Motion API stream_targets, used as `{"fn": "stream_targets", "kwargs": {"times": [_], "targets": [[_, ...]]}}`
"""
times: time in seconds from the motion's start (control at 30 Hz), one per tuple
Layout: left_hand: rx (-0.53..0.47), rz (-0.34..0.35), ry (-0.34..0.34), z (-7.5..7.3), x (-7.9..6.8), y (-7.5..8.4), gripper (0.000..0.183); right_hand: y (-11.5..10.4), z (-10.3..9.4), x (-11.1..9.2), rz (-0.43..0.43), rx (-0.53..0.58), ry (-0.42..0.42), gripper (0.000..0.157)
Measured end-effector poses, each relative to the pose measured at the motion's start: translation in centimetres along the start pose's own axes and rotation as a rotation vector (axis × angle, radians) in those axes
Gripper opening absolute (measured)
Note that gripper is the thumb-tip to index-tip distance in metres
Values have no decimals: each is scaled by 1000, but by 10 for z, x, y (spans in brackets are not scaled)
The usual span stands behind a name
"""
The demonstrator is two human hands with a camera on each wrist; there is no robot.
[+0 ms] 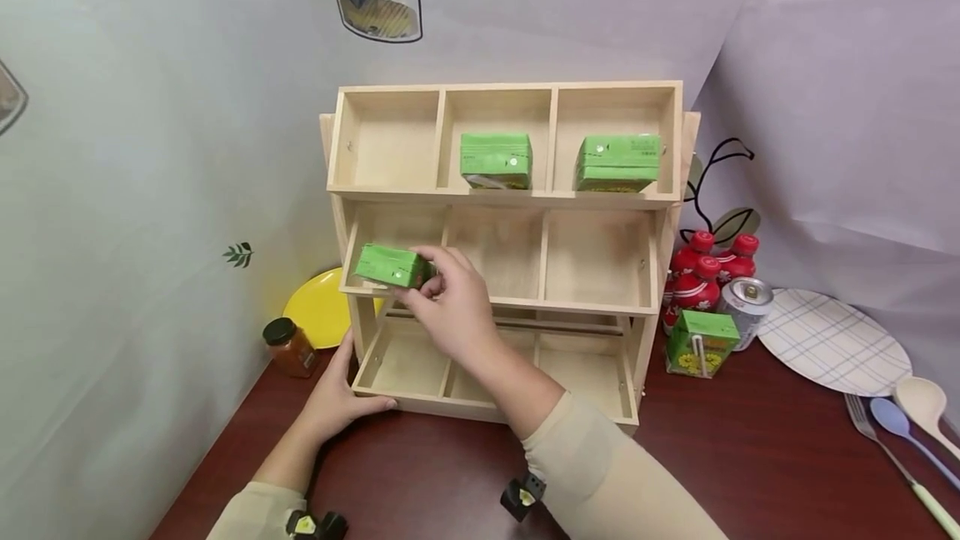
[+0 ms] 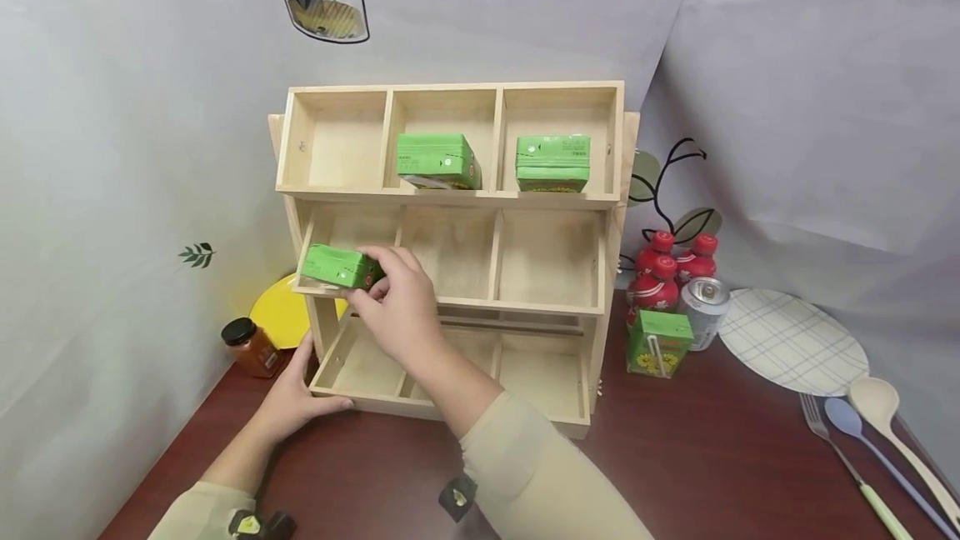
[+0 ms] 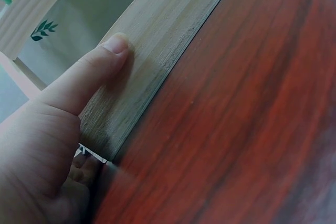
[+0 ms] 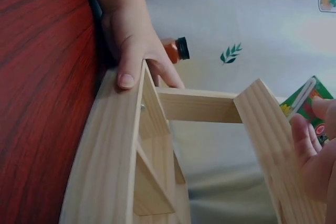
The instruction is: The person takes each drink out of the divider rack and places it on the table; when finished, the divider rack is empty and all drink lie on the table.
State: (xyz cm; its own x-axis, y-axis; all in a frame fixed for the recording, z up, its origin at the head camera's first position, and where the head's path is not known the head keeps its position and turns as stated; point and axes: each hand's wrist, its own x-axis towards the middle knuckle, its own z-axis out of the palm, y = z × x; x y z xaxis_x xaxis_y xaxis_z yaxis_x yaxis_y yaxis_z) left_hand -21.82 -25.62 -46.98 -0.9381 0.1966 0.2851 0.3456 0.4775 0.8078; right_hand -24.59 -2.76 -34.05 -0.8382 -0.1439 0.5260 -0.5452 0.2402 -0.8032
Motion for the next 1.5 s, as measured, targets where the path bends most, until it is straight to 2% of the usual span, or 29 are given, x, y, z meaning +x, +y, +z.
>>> {"fn": "stream_targets", "kwargs": {"times": [0.3,0.53,0.63,0.8,0.87,1.0,1.23,1.5], "targets": [[-23,4,-3,5,2,1,130,9,-10,-8,-4,75,37,47],[-10,0,14,4,1,-2,131,16,-11,-14,-34,169,30,47],[-7,8,14,4,0,-2,130,18,-10,-16,-52,261,31,48],[-18,16,11,5,0,-4,130,18,-11,-22,-104,505,36,52],[-26,9,12,4,-1,-5,131,18,-12,-25,-129,559,33,53],[-41,-3,10,3,-1,-7,132,15,-18,-30,-173,583,45,53],[-52,5,3,5,0,-7,131,3,-39,-39,-283,621,143,49],[-41,17,9,3,1,-6,131,-5,-65,-48,-321,623,209,49]]}}
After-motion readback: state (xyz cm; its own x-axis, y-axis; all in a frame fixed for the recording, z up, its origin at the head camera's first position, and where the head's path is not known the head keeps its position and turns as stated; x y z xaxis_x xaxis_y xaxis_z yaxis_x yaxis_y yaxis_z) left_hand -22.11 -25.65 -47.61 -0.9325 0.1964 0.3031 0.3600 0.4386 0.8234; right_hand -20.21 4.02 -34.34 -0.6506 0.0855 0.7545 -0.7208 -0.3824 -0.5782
